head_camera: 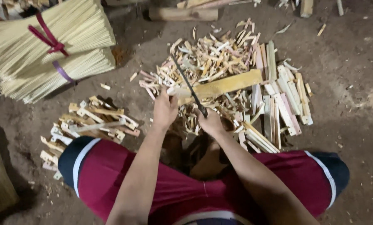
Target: The person sits on the floor and uses a knife to shave thin strips from a small wooden block, creating a pile of wood shavings. The person repeatedly shaves the block, occasionally adjusting its position, and discards the shavings onto the floor.
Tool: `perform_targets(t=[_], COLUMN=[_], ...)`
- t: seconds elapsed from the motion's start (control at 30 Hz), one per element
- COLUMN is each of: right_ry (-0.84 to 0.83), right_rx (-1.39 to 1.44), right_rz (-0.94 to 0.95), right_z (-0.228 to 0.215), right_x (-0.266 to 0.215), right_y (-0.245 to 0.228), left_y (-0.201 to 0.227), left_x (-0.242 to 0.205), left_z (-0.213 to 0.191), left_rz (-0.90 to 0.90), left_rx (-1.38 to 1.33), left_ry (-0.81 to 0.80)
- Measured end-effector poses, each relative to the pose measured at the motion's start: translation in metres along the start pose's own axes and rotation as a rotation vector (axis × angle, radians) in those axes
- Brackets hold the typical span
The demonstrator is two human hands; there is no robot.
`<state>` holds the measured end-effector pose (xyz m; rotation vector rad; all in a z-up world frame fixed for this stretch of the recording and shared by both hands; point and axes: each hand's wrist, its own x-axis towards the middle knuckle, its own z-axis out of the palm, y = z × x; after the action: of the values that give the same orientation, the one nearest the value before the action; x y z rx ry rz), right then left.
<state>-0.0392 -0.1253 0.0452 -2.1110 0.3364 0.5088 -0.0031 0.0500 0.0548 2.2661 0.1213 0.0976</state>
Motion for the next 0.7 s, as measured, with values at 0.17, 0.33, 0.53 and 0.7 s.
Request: perform_targets(t=[0.17,0.33,0.53,0.7], right_ry=[0.205,0.496,-0.006,-0.028], right_rx=[0.179,0.516,0.073,0.085], right_rz=[-0.281,-0.965,-0.132,-0.148], right_z=[-0.027,-0.038,-0.016,-0.035], right_x=[-0.031,-0.044,-0.01,-0.034], right_y=[-0.049,-0.053,-0.035,-0.048], left_y=[0.027,0.058,0.088,0.077], left_x=[-0.012,-0.021,-0.018,-0.024], left_z=[-0.009,-0.02,-0.042,-0.039], left_rz=[-0.064,-0.017,-0.228,-0.241], left_rx=[0.003,0.022,0.122,0.078], left_ry=[-0.088,-0.11,-0.197,-0.257])
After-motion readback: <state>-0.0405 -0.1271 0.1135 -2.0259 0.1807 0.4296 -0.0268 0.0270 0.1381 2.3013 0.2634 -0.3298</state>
